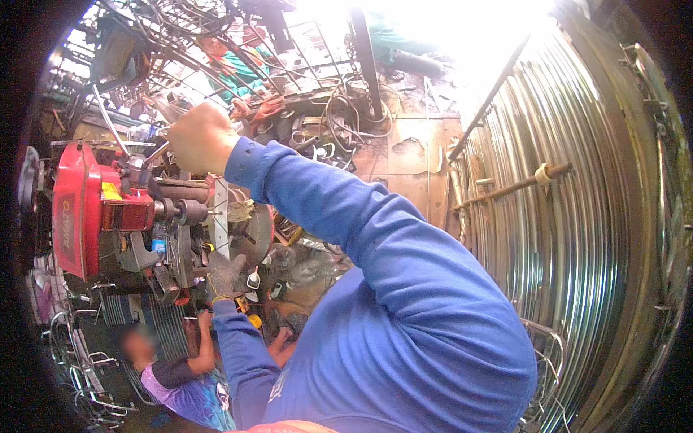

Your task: The person operates a red Amato drill press to drill holes in a metal plate. They position the plate under the drill, engage the machine, and repeatedly drill holes while adjusting the workpiece between passes.

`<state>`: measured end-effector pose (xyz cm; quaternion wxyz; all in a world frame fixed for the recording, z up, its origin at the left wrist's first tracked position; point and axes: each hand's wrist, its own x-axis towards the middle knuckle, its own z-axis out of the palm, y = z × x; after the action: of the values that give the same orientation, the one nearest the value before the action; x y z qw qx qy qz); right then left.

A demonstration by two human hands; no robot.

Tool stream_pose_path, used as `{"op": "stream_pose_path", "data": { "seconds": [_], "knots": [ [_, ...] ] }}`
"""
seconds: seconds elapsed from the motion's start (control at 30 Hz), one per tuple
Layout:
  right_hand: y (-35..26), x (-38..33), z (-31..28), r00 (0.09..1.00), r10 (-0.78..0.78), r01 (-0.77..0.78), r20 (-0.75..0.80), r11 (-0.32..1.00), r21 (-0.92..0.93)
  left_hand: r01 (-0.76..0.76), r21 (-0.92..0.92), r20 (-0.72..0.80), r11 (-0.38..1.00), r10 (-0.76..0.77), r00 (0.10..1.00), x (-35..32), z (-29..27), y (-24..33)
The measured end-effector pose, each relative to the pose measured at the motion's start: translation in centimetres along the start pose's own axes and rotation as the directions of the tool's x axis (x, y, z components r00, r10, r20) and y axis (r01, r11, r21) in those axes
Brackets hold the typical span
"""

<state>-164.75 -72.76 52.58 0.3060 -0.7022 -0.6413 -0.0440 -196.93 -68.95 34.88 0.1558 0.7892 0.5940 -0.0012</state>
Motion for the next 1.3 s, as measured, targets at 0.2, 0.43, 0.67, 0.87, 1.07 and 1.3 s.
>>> {"op": "stream_pose_path", "data": {
  "seconds": [0.2, 0.43, 0.67, 0.87, 1.07, 1.3],
  "knots": [
    [0.1, 0.1, 0.4, 0.999, -0.009, 0.010, -0.044, 1.000, 0.009, 0.051, 0.062, -0.005, 0.997, -0.051, 0.999, 0.3, 0.0, 0.3],
    [0.3, 0.0, 0.7, 0.997, -0.008, 0.009, -0.081, 1.000, 0.015, -0.038, 0.011, -0.064, 0.999, 0.038, 0.997, 0.3, 0.5, -0.4],
    [0.1, 0.0, 0.1, 1.000, -0.005, 0.005, -0.017, 1.000, -0.020, -0.084, -0.110, -0.178, 0.990, 0.064, 0.982, -0.3, 1.5, -1.8],
    [-0.3, 0.0, -0.2, 0.999, 0.035, -0.035, 0.002, 0.998, -0.055, -0.076, -0.162, -0.157, 0.984, 0.051, 0.986, -0.2, 1.6, -1.9],
    [-0.3, 0.0, -0.4, 0.998, 0.045, -0.043, 0.036, 0.996, -0.076, -0.116, -0.214, -0.166, 0.970, 0.081, 0.983, -0.5, 0.8, -1.0],
    [-0.2, 0.0, -0.2, 0.999, 0.032, -0.032, 0.001, 0.997, -0.074, -0.077, -0.215, -0.130, 0.973, 0.050, 0.990, 0.0, 1.0, -1.5]
  ]
}}
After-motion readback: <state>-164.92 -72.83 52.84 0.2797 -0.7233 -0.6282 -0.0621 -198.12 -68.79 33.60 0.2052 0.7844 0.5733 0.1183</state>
